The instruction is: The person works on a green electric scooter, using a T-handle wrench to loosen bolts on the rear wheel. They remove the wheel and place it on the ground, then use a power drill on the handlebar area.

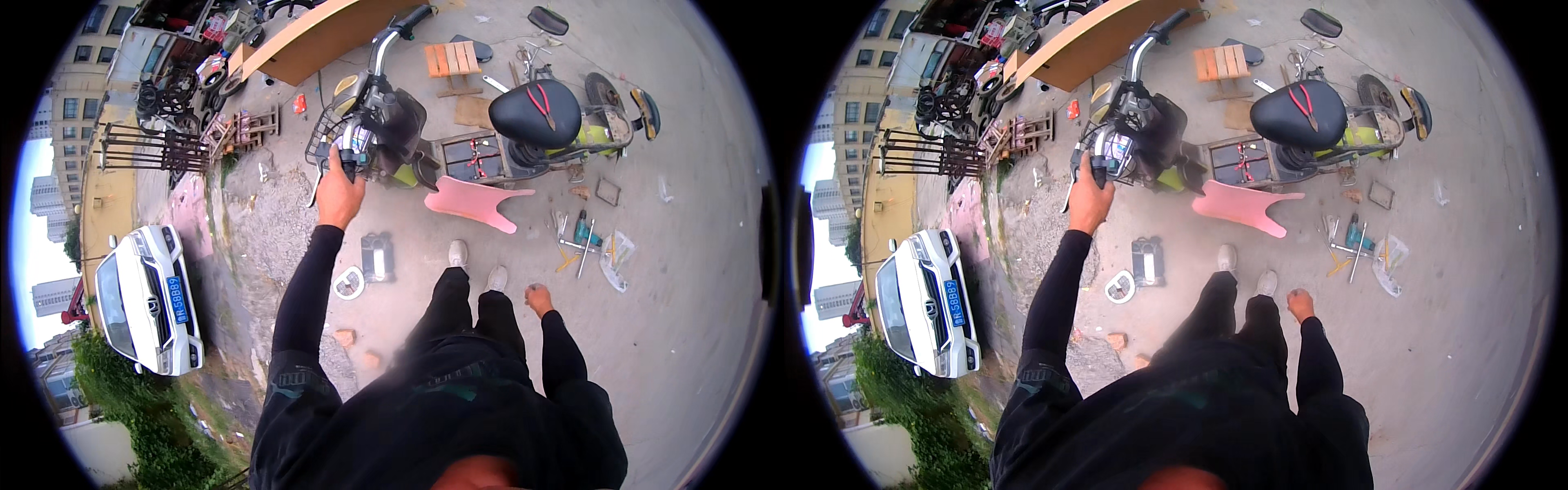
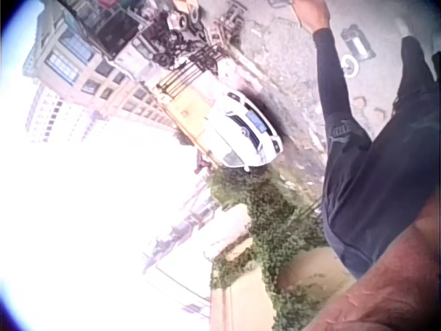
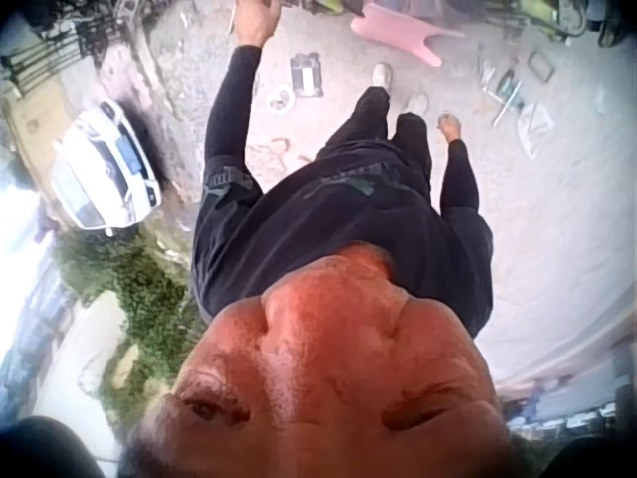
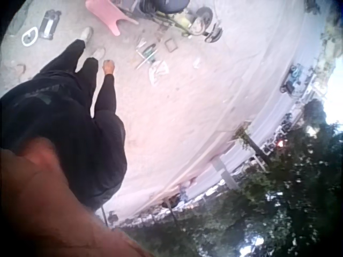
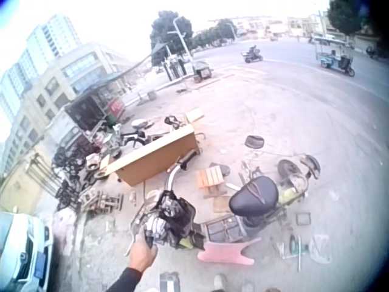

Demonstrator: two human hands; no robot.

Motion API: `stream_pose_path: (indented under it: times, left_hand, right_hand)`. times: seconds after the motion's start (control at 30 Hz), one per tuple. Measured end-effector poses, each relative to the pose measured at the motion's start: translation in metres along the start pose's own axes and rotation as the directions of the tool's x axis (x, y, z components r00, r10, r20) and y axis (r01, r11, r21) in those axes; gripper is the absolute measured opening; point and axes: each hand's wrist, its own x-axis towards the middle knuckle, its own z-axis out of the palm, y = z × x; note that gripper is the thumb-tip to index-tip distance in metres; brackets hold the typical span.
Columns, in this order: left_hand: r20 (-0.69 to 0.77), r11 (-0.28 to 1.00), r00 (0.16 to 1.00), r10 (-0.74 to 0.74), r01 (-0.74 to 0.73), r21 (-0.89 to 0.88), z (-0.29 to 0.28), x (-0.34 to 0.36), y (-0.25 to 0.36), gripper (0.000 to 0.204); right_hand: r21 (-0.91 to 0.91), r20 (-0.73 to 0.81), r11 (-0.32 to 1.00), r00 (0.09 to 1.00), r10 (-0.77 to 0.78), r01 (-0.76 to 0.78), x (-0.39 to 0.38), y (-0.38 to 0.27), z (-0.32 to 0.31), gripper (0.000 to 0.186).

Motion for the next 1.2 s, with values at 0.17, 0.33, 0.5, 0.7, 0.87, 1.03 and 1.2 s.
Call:
stream_pose_path:
  times: [0.17, 0.33, 0.5, 0.7, 0.87, 1.03, 1.2]
  left_hand:
    - [-0.078, 0.99, 0.995, -0.058, 0.048, -0.131, 0.016, -0.016, 0.021, 0.081]
    - [-0.057, 0.922, 0.989, -0.135, 0.104, -0.372, 0.041, -0.035, 0.046, 0.091]
    - [0.303, 0.859, 0.945, 0.122, 0.053, -0.51, 0.01, -0.05, 0.054, 0.099]
    - [0.359, 0.856, 0.877, 0.319, -0.104, -0.507, -0.037, -0.036, 0.022, 0.085]
    - [0.369, 0.873, 0.913, 0.175, 0.029, -0.486, -0.047, 0.022, -0.042, 0.04]
    - [0.228, 0.586, 0.973, 0.037, 0.164, -0.794, 0.073, 0.105, -0.111, 0.033]
    - [0.441, 0.452, 0.857, 0.266, 0.293, -0.843, 0.104, 0.106, -0.068, 0.045]
  right_hand:
    - [-0.106, 0.043, 0.994, 0.999, 0.033, -0.028, 0.005, 0.016, 0.002, 0.026]
    - [-0.197, -0.005, 0.878, 0.895, -0.446, 0.436, 0.026, -0.154, 0.05, 0.038]
    - [0.243, 0.058, 0.72, 0.732, -0.679, 0.649, -0.017, -0.484, 0.032, 0.057]
    - [0.017, 0.179, 0.66, 0.647, -0.741, 0.751, 0.022, -0.589, 0.078, 0.049]
    - [0.023, -0.01, 0.707, 0.707, -0.707, 0.707, 0.029, -0.58, 0.099, 0.035]
    - [0.044, 0.027, 0.744, 0.744, -0.668, 0.667, 0.001, -0.595, 0.094, 0.028]
    - [-0.198, 0.049, 0.481, 0.499, -0.866, 0.854, -0.041, -0.61, 0.062, 0.028]
